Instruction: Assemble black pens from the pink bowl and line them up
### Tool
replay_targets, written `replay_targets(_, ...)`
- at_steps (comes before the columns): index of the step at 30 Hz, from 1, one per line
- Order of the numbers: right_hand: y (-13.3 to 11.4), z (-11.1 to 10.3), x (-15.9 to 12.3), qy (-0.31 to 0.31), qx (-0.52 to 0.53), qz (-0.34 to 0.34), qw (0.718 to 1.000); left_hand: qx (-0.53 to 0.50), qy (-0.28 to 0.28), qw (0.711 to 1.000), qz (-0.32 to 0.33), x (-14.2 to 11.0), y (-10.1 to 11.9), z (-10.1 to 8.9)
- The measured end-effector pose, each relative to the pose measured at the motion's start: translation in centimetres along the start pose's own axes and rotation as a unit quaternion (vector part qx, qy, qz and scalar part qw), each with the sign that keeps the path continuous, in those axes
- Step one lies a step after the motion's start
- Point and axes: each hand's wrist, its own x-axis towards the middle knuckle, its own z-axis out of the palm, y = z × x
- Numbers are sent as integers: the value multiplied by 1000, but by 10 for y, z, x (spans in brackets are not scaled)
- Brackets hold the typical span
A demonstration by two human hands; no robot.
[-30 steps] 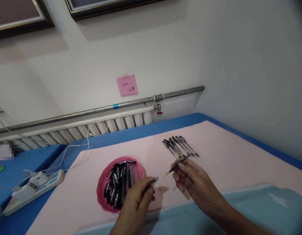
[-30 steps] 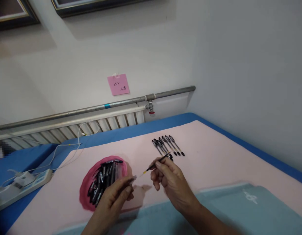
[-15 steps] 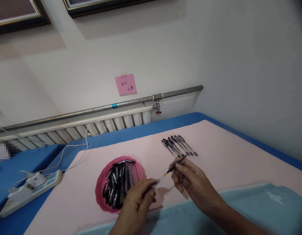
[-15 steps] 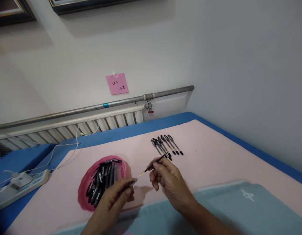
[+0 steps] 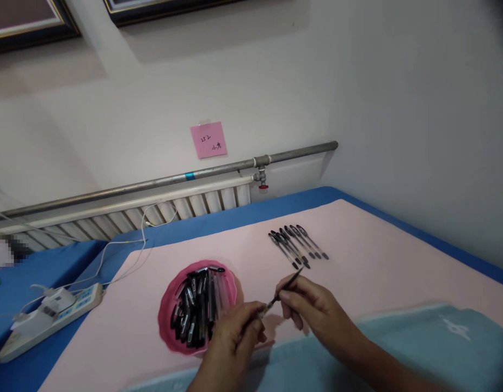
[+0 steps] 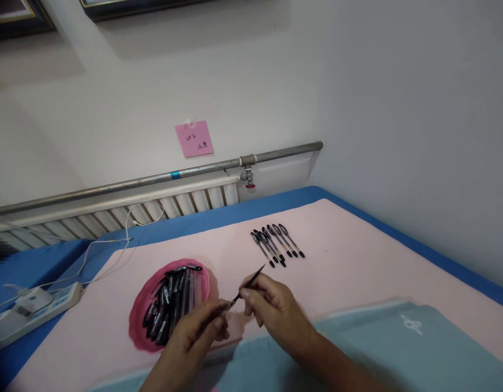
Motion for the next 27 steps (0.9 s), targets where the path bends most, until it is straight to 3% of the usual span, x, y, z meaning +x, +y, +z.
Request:
replay_targets(4, 1, 3, -1, -34, -36, 22, 999, -138, -10, 990, -24, -1, 9, 6)
replay_targets(8, -3, 7, -1, -39, -52, 53, 996, -276, 39, 958, -69, 2, 10, 5)
replay_targets(15, 17, 28, 0, -159, -55, 67, 984, -355, 126, 925, -49, 8, 1, 11)
replay_targets(18, 19, 31, -1, -157, -58, 77, 983, -325, 136, 934, -55, 9, -1, 13)
replay_targets(20, 17, 31, 0, -141, -60, 79, 985, -271, 147, 950, -54, 9, -2, 5)
replay_targets(24, 16, 27, 2, -97, -44, 88, 990, -69, 258, 962, -56, 1, -11, -43)
replay_targets(27, 20, 22, 4, -78, -29, 104, 991, 86, 349, 926, -114, -11, -23, -86)
